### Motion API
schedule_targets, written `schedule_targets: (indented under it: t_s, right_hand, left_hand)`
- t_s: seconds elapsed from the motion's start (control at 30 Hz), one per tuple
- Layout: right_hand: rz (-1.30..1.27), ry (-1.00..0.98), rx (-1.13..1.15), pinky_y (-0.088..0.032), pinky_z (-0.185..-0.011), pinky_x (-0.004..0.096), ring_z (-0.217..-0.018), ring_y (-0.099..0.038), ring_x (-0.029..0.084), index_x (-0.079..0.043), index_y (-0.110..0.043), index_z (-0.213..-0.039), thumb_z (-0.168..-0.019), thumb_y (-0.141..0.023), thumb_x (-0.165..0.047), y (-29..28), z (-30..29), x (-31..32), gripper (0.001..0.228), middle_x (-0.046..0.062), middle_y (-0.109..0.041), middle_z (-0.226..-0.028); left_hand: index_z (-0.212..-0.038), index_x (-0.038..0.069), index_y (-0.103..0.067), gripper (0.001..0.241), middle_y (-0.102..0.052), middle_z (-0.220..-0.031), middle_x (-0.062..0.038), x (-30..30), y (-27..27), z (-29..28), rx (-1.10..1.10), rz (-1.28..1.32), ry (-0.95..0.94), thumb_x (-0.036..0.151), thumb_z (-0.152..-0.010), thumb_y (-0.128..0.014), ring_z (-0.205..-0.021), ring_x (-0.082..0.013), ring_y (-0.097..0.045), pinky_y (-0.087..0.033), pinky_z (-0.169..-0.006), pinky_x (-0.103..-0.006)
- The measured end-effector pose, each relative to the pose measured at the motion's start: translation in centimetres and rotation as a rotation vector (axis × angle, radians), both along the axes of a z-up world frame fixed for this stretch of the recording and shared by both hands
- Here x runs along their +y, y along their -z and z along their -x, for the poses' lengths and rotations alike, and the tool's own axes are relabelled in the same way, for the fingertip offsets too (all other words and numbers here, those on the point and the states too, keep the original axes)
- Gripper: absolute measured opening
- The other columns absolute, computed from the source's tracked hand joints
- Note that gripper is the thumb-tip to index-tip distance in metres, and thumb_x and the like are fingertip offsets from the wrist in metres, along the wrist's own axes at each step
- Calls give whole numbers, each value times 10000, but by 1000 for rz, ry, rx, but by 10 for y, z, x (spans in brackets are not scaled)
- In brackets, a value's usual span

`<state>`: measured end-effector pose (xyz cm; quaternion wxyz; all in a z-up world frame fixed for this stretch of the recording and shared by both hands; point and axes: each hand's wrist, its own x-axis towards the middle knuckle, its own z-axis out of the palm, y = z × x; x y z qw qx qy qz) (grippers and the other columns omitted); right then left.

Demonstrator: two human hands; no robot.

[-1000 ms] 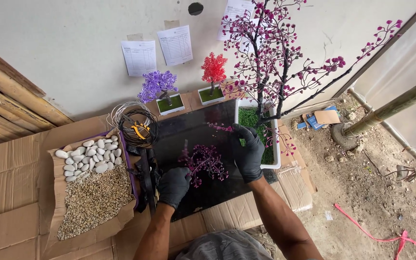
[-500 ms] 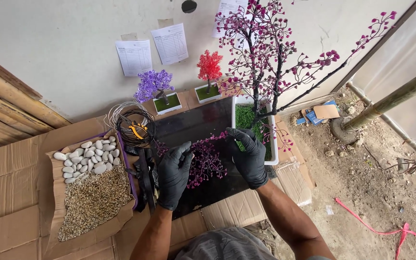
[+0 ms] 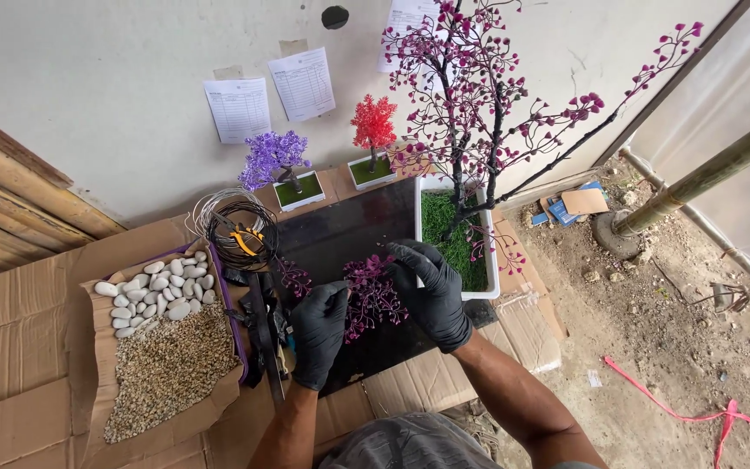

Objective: Attaching small purple artificial flower sprigs to the branches of a larger artificial tree in a pot.

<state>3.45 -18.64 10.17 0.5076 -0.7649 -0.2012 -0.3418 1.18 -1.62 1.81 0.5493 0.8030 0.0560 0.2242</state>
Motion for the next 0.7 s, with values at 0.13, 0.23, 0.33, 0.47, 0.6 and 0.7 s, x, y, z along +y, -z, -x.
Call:
schedule_targets:
  t_s: [0.13,0.23,0.33,0.47,0.6,0.7]
  right_hand:
    - [-18,-59,4,-604,-897,332,-925,-729,203,-85,-596,-1348,-998,-680,-73,44,-8,10,360,113,-634,-1265]
    - [280,-147,240,-632,-877,378,-1028,-742,290,-76,-676,-1210,-944,-676,-113,99,-31,34,269,143,-756,-1138]
    - [498,-286,289,-572,-825,397,-981,-694,267,-166,-727,-1204,-897,-759,-209,161,-51,66,311,78,-760,-1121]
    - [907,-434,186,-393,-1056,523,-1302,-524,356,-319,-550,-1435,-940,-604,-243,194,-67,107,504,31,-548,-1497]
    - [911,-420,72,-440,-947,585,-1287,-515,411,-319,-586,-1395,-934,-588,-530,193,-67,122,507,56,-558,-1436]
    - [914,-371,3,-426,-1005,550,-1341,-498,360,-262,-593,-1404,-930,-596,-534,215,-64,116,547,28,-539,-1496]
  left_hand:
    - [-1104,53,-763,232,-812,-988,-96,48,9,28,207,278,-4,197,-937,-690,-868,-168,-755,-634,-776,-279]
    - [-985,68,-716,92,-725,-1146,-151,81,59,42,64,807,-9,144,-935,-703,-1003,-297,-740,-590,-680,-322]
    - [-1107,21,-741,220,-777,-1020,-159,95,66,63,171,759,-126,151,-936,-691,-748,-207,-666,-567,-678,-322]
    - [-960,7,-727,112,-777,-1018,-195,90,71,82,241,752,-206,109,-948,-683,-930,-255,-731,-583,-768,-331]
    - [-786,20,-698,216,-732,-839,-103,77,64,88,381,625,-218,153,-955,-698,-837,-183,-641,-520,-833,-356]
    - [-1026,-45,-763,179,-787,-1080,-239,80,92,81,376,731,-169,80,-927,-681,-1029,-296,-737,-594,-946,-397]
